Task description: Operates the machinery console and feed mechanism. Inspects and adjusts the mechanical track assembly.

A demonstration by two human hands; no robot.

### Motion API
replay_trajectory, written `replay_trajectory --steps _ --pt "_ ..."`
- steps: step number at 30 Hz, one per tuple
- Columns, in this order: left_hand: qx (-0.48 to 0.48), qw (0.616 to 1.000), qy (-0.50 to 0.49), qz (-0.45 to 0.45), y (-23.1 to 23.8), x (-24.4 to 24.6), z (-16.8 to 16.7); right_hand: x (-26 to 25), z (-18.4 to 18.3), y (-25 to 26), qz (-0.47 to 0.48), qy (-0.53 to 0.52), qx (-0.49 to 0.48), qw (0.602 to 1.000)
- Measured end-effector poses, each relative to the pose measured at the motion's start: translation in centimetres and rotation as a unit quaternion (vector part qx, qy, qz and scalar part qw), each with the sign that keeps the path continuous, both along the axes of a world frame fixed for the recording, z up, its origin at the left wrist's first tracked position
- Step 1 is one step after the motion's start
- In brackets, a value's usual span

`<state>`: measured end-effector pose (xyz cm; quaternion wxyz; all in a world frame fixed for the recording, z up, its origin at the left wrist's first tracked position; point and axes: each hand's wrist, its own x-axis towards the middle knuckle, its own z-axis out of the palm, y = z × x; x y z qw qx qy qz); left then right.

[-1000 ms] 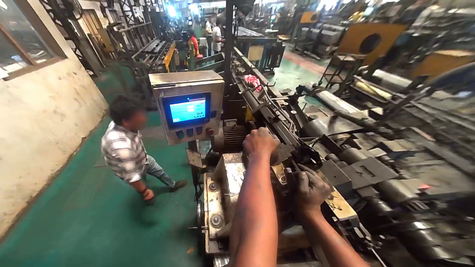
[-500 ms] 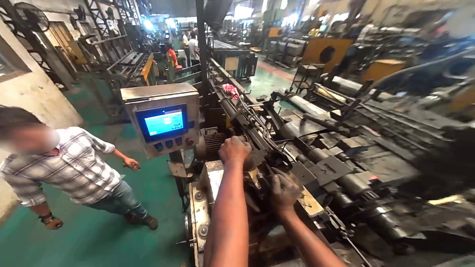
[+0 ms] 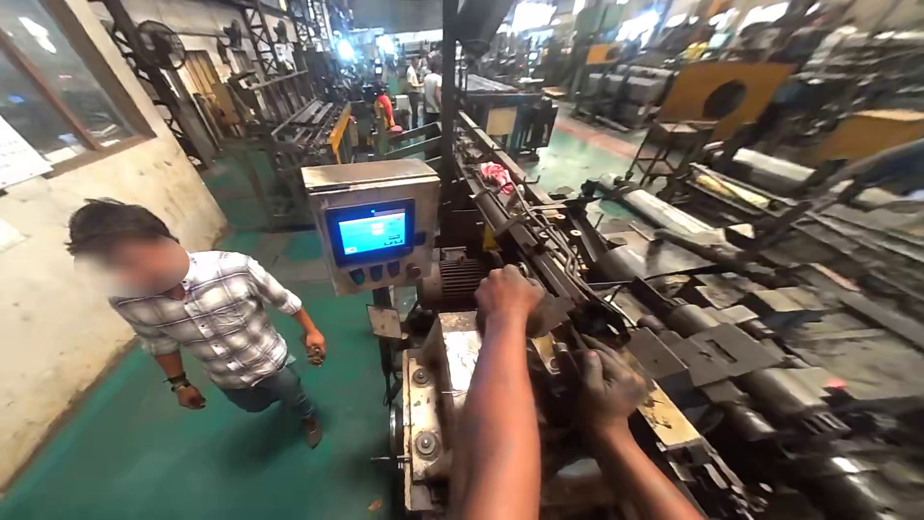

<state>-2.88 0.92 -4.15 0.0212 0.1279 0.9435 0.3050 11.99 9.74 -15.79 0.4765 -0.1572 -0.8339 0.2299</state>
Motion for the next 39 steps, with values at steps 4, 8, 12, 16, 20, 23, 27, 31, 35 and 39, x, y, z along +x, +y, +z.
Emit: replay_trajectory --steps 4,8,12,16,20,23,27,31,35,39 --pt "-0.01 1.0 -0.012 -0.004 0.1 -0.1 0.3 0.8 4.2 -2.7 0.007 -0.063 -0.071 0.995" --pt "-0.01 1.0 -0.008 -0.005 0.0 0.1 0.3 1.0 5.6 -3.6 0.001 -0.076 -0.082 0.994" --pt "0.004 1.0 -0.003 -0.012 -0.1 0.1 0.2 1.2 5.8 -3.7 0.003 -0.092 -0.102 0.991" --pt "0.0 1.0 -0.004 -0.006 0.0 0.1 0.2 1.0 5.4 -3.5 0.001 -0.076 -0.087 0.993" --pt "-0.006 1.0 -0.002 -0.011 0.0 0.1 0.3 1.1 5.9 -3.7 -0.001 -0.09 -0.105 0.99" --pt "-0.004 1.0 -0.002 -0.012 0.0 0.1 0.2 1.1 5.7 -3.7 -0.001 -0.082 -0.104 0.991" --pt "-0.003 1.0 -0.003 -0.007 -0.1 0.1 0.2 1.0 5.5 -3.6 0.0 -0.078 -0.094 0.992" --pt "-0.007 1.0 -0.003 -0.007 -0.1 0.1 0.2 0.8 5.0 -3.3 -0.004 -0.067 -0.078 0.995" --pt "-0.011 1.0 -0.002 -0.01 0.0 0.1 0.3 0.7 4.8 -3.2 0.0 -0.062 -0.077 0.995" --pt "-0.007 1.0 -0.004 -0.013 -0.1 0.1 0.3 0.6 4.4 -2.9 0.005 -0.048 -0.068 0.996"
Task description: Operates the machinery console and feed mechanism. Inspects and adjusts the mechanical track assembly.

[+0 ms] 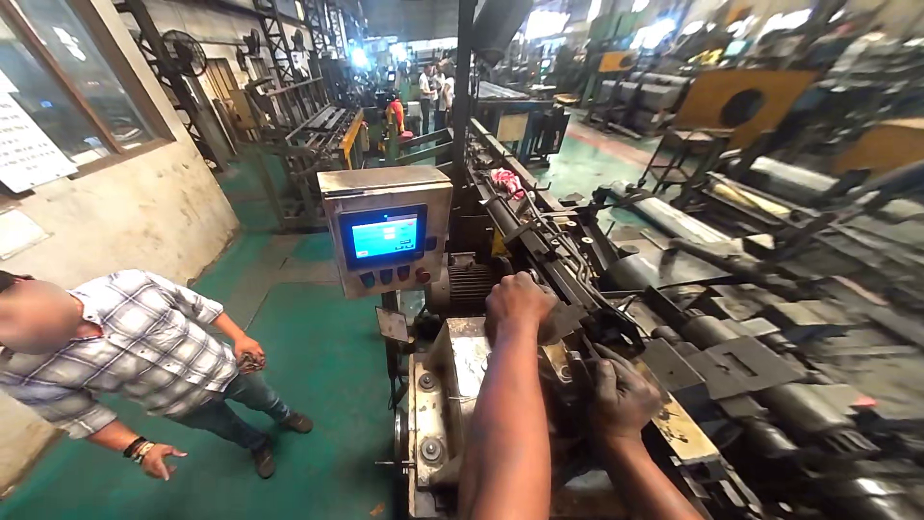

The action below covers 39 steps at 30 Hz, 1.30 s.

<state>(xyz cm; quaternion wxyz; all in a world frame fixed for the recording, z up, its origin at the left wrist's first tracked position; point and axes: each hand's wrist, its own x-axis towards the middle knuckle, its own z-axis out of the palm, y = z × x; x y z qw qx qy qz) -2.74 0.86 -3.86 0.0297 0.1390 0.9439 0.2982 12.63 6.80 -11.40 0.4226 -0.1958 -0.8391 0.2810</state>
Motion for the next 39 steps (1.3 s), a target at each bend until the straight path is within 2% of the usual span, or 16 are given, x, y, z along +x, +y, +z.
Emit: replay_trajectory --steps 18,28,30,34,39 --pt "-0.003 1.0 -0.001 -0.002 0.0 0.1 0.0 0.4 1.1 -0.6 -0.006 -0.017 -0.012 1.0" --pt "0.004 1.0 -0.005 0.002 0.0 0.3 0.3 0.0 0.5 0.0 -0.018 -0.007 -0.006 1.0" --pt "0.005 1.0 -0.007 0.001 0.0 0.2 0.4 -0.2 -0.3 0.4 -0.017 0.005 -0.001 1.0" --pt "0.001 1.0 -0.017 0.002 -0.1 0.3 0.6 -0.9 -4.4 2.7 -0.034 0.057 0.051 0.997" --pt "0.003 0.999 -0.036 -0.021 -0.5 1.6 2.1 -1.1 -4.8 3.0 -0.057 0.061 0.06 0.995"
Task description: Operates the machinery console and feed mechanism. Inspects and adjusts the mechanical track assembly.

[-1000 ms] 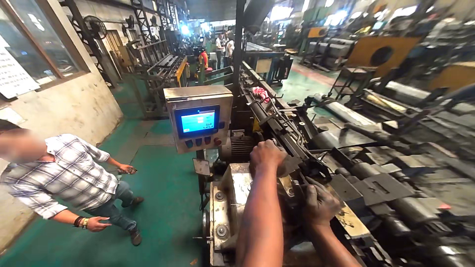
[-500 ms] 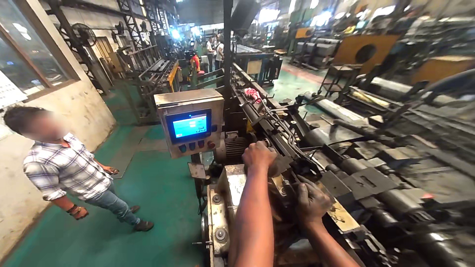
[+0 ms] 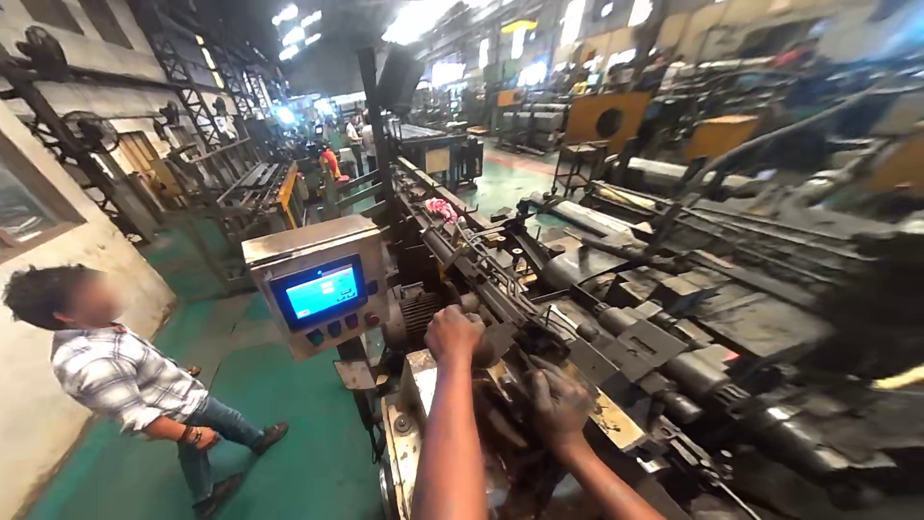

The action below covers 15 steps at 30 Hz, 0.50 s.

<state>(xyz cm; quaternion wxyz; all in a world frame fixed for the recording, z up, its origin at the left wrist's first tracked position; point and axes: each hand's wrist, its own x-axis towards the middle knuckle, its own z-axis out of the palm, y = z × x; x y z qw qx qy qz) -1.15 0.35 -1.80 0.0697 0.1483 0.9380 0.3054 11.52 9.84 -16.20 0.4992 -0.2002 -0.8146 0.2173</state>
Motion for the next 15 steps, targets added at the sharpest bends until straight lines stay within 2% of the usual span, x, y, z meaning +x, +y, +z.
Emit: replay_trajectory --steps 15 --pt "-0.033 0.999 0.015 0.005 0.31 0.59 -0.19 0.34 0.22 -0.56 0.001 0.002 -0.034 0.999"
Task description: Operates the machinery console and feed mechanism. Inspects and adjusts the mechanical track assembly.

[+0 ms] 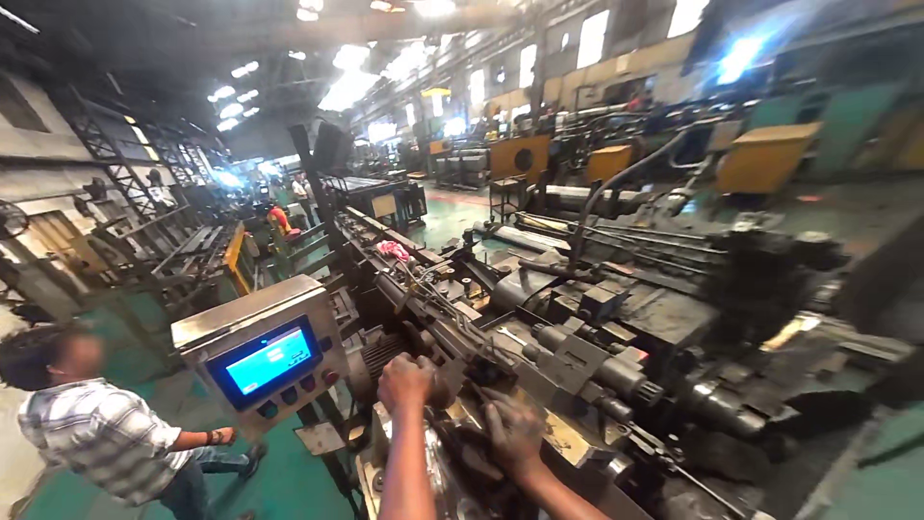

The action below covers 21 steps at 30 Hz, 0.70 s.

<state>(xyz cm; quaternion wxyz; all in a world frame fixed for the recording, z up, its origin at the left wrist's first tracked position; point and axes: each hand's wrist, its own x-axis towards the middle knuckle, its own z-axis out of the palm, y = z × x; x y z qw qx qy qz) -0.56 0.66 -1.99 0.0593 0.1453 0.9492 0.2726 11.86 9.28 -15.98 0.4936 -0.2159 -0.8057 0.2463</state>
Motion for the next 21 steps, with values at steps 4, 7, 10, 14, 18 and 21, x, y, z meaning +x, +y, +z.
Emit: replay_trajectory --steps 4,7,10,14,18,21 --pt "0.008 1.0 0.003 0.003 -0.1 -0.1 -0.2 1.8 4.5 -0.1 0.081 -0.193 -0.093 0.973" --pt "0.006 1.0 0.013 0.01 -0.2 -0.5 -0.1 1.4 10.1 3.0 0.107 -0.319 -0.051 0.94" --pt "0.005 1.0 0.015 0.017 -0.3 -0.9 -0.1 -1.6 12.4 9.0 0.062 -0.297 0.054 0.951" --pt "0.0 1.0 -0.009 0.009 -0.6 -1.6 0.1 -5.1 11.0 18.0 0.014 -0.455 0.048 0.889" --pt "-0.01 1.0 -0.018 0.003 -0.7 -1.6 0.5 -6.6 8.4 20.1 0.006 -0.64 0.054 0.767" --pt "-0.01 1.0 -0.021 0.004 -0.6 -1.2 0.4 -6.6 8.3 20.4 0.009 -0.656 0.056 0.753"
